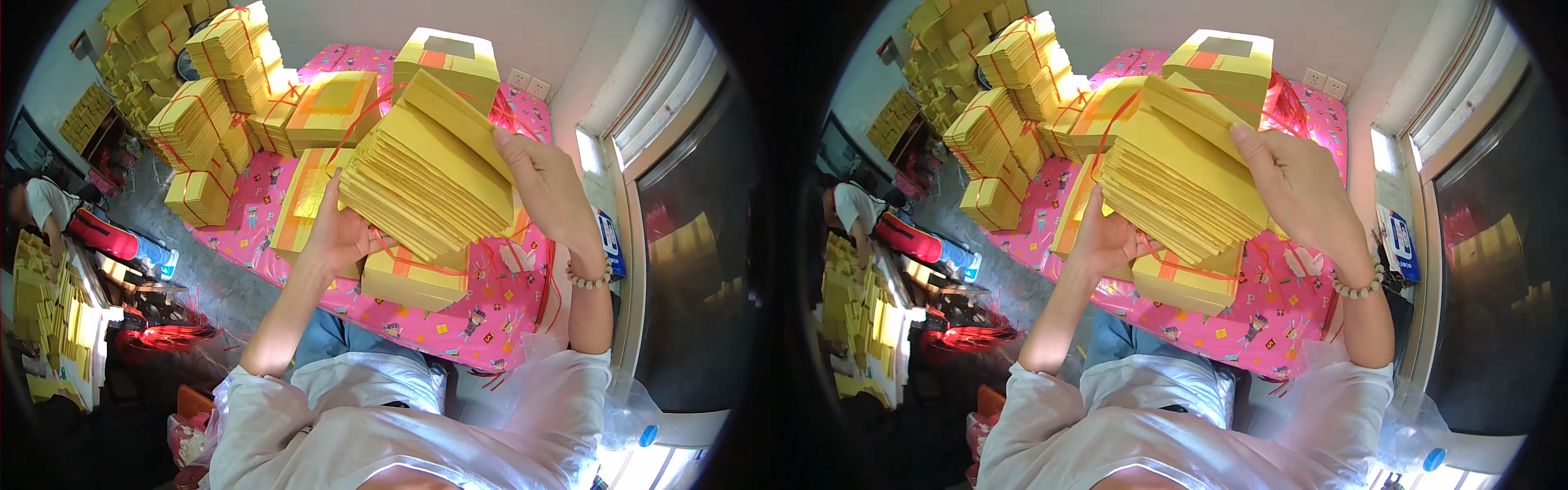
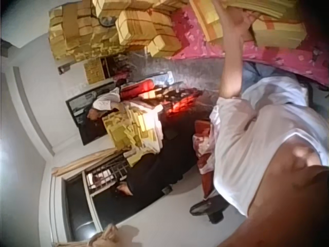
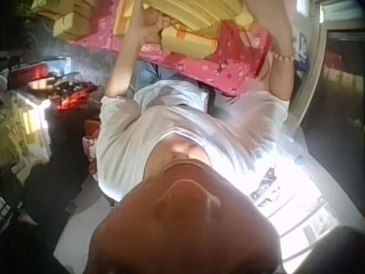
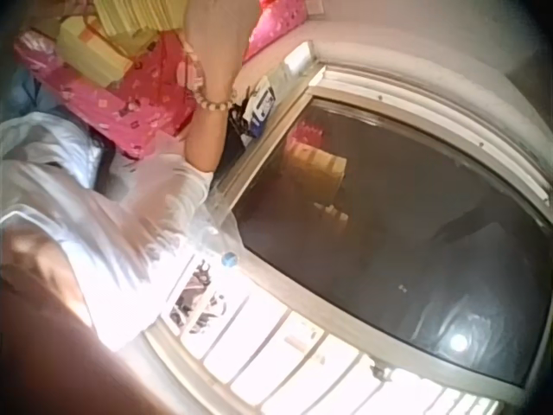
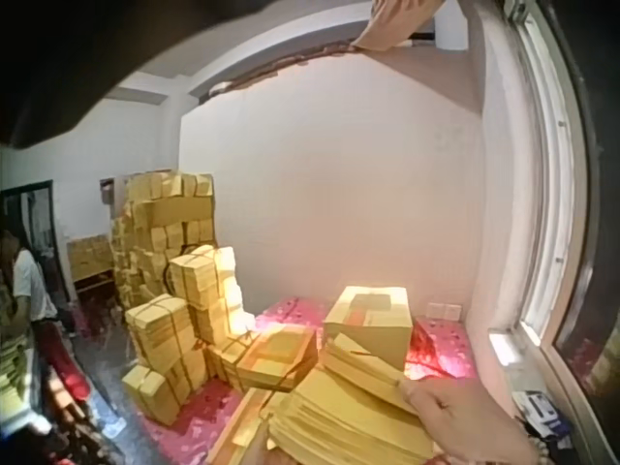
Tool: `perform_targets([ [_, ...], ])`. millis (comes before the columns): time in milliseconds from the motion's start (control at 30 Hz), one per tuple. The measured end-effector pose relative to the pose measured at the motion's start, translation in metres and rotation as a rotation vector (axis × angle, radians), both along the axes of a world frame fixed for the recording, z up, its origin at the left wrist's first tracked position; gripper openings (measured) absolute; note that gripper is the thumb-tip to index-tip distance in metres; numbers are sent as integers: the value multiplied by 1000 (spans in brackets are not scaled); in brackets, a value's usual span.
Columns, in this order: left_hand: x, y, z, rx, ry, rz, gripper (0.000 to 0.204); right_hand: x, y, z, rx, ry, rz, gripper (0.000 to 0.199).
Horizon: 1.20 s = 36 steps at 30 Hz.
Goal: The person stacks yellow paper sheets into neat piles and secures them with red ribbons. They align the sheets, wrap the ribbon around the stack, and tie a knot to complete the bundle.
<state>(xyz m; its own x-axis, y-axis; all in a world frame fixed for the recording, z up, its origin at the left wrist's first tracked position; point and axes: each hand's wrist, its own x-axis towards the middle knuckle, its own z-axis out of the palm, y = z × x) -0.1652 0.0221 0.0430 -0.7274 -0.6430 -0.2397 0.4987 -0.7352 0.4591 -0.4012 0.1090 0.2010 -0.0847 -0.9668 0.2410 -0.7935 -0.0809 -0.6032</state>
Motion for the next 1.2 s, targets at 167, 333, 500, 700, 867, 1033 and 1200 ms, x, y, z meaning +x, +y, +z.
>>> perform_targets([
  [167,0,-1,-3,-1,12,-4,81,-10,-7,0,-47,-35,-2,59],
  [333,-1,4,4,0,-9,25,82,-5,-12,-15,-241,-12,114,53],
  [500,-4,-3,2,-23,-6,-14,83,20,8,-16,-270,425,163,64],
  [700,-10,-12,44,-259,-148,144,70,20,14,-15,-272,277,109,66],
  [867,-8,-33,107,-655,-282,343,63,8,-1,-26,-456,-296,169,57],
  [1033,-16,-26,162,-908,-494,617,55,13,-17,-49,-570,-810,274,52],
  [1200,12,-16,225,-1079,-515,654,44,54,-52,-63,-772,-1107,477,46],
])
